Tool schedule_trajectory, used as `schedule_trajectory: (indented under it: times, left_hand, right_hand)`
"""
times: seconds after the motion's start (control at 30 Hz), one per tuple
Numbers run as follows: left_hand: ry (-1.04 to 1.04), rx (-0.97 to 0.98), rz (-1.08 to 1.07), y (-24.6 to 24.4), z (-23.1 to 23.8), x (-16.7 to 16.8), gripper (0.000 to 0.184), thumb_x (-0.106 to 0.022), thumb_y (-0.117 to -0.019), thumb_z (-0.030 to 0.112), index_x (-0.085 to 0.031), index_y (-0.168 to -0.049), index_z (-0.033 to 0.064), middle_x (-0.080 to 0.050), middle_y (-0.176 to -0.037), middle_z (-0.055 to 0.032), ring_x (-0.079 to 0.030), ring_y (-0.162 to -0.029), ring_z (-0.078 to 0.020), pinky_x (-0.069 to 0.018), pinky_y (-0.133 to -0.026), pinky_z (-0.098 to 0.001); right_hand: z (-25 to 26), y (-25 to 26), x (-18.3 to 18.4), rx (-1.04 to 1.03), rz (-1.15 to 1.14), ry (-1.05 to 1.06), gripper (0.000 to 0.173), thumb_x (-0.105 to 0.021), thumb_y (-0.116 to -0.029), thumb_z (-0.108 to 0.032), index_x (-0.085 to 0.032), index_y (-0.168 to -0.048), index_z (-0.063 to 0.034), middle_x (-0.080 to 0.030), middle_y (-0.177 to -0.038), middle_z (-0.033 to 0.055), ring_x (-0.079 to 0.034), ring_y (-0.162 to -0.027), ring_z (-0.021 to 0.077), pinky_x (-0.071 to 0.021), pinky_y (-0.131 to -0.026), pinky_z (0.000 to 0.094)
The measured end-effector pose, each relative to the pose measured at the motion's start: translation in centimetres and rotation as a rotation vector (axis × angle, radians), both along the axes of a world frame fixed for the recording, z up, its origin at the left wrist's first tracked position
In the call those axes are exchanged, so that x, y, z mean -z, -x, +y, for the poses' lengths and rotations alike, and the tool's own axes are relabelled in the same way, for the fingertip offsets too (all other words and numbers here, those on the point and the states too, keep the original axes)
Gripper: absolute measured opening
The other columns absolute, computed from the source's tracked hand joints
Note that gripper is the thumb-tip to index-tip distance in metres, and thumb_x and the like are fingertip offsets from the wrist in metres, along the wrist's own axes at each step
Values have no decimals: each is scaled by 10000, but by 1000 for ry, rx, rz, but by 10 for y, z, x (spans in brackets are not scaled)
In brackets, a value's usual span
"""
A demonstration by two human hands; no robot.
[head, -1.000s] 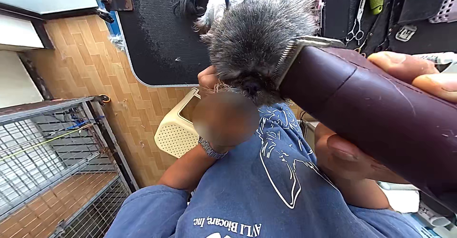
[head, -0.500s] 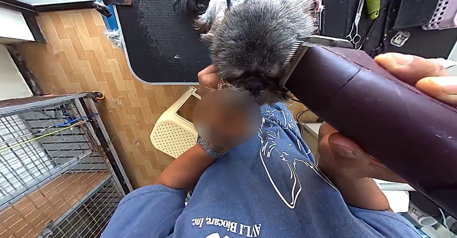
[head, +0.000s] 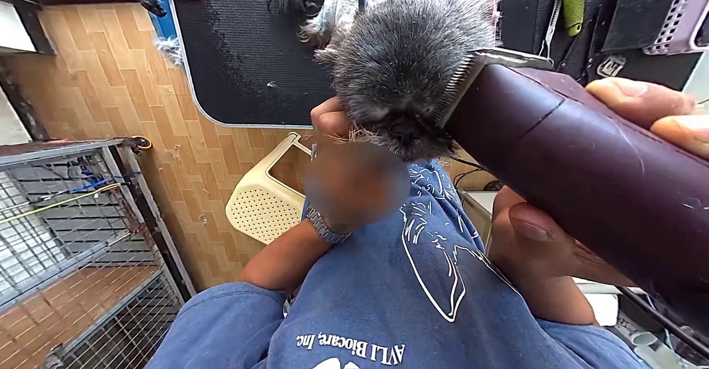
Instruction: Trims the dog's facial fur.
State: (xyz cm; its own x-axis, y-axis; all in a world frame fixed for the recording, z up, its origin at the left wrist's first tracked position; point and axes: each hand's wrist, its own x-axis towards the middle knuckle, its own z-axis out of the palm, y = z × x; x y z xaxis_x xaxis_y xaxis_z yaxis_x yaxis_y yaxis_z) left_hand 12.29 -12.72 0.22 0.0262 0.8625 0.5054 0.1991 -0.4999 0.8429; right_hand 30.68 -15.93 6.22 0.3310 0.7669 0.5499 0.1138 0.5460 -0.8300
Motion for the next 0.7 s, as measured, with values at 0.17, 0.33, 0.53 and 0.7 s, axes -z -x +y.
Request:
schedule_trajectory:
  times: [0.17, 0.33, 0.53, 0.7]
  left_hand:
    - [-7, 7, 9, 0, -1, 1, 127, -628, -983, 198, -709, -950, 106, -610, -1172, -18, -505, -1251, -130, -420, -1058, -306]
    - [-9, 17, -7, -1, -1, 3, 127, -634, -989, 203, -718, -969, 109, -609, -1184, -16, -504, -1251, -130, -419, -1056, -305]
    - [-19, 17, -5, -3, 0, 3, 139, -632, -987, 196, -718, -966, 89, -604, -1177, -32, -506, -1238, -135, -420, -1050, -304]
    - [-21, 24, -11, -3, -1, 3, 137, -635, -988, 209, -708, -961, 96, -597, -1174, -23, -501, -1241, -132, -416, -1050, -305]
  right_hand:
    - [10, 7, -8, -8, -9, 1, 450, -808, -866, -280, -576, -1169, -41, -674, -1177, 104, -654, -1179, 302, -560, -1031, 455]
    - [4, 3, -4, 44, -91, -39, 466, -809, -871, -276, -576, -1202, -44, -670, -1201, 108, -644, -1188, 322, -553, -1028, 476]
    - [2, 3, -5, 34, -25, -1, 462, -826, -855, -264, -556, -1171, -62, -662, -1204, 105, -651, -1179, 319, -565, -1019, 471]
    - [9, 9, -11, 41, -65, -15, 457, -810, -873, -291, -566, -1172, -46, -666, -1176, 106, -646, -1183, 310, -557, -1020, 461]
